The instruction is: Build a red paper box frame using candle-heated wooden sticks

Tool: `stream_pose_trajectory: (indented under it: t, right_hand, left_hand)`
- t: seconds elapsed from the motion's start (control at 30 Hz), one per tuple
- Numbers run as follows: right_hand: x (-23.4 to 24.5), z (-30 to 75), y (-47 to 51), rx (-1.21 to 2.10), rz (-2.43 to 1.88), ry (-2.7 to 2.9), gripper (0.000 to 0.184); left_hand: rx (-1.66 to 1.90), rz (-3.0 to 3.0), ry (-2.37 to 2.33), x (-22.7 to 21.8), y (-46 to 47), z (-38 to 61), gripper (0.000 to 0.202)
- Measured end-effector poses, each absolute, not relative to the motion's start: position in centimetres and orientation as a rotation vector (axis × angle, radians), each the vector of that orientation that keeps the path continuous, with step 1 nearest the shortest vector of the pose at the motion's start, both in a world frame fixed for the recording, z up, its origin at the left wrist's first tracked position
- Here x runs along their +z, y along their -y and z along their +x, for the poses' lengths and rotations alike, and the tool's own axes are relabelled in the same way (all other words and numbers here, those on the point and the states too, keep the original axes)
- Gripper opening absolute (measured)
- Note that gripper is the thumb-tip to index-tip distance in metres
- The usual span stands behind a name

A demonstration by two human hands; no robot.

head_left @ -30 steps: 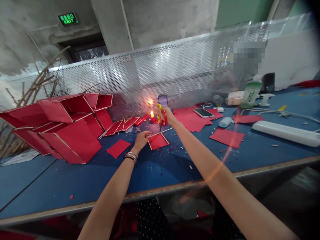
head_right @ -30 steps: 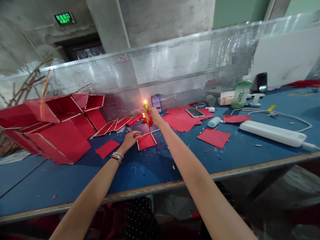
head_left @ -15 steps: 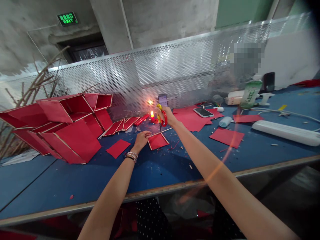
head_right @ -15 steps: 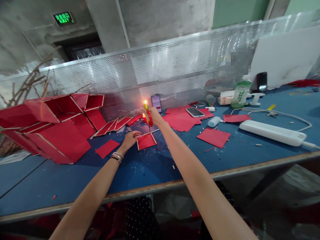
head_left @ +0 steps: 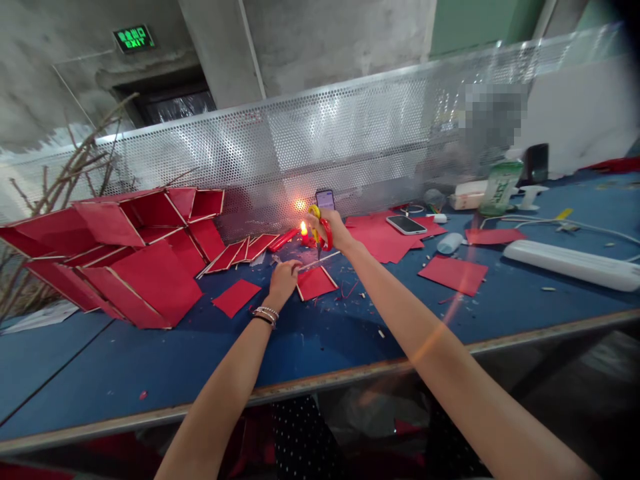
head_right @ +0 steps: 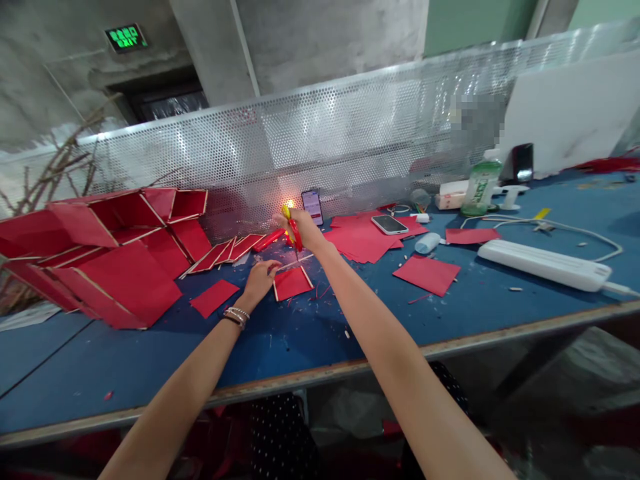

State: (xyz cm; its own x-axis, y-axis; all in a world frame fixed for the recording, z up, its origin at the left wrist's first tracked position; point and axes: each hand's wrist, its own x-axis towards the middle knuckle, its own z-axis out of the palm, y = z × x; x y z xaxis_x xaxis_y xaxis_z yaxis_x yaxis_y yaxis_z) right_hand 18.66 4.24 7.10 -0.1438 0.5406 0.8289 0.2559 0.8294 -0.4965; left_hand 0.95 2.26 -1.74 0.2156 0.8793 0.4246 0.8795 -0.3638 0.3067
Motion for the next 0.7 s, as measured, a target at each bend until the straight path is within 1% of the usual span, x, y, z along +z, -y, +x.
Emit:
stream_pose_trajectory:
  t: [0.17,0.27,0.37,0.53,0.7]
  right_hand:
    - [10.8,18.2,-1.4,0.087,-0.504,1.771,0.045]
    - [12.2,18.0,0.5,0.016,-0.417,1.797,0.042]
    - [12.4,18.1,1.9,0.099,-0.412,1.784,0.042]
    - [11.6,18.1,3.2,0.364,-0.317,1.714,0.041]
    - [10.1,17.5,2.8,0.577,-0.216,1.676,0.036]
  left_hand:
    - [-0.656,-2.311,1.608,0.4,-0.3,2.5,0.031]
    - [-0.626,-2.245,1.622,1.2,0.7,2.8,0.029]
    - [-0.674,-2.205,1.623,1.6,1.4,2.8,0.026]
    - [-0.784,-2.17,1.559,2.3,2.5,3.0,0.026]
    - [-0.683,-2.166,1.456,2.9,3.1,3.2,0.025]
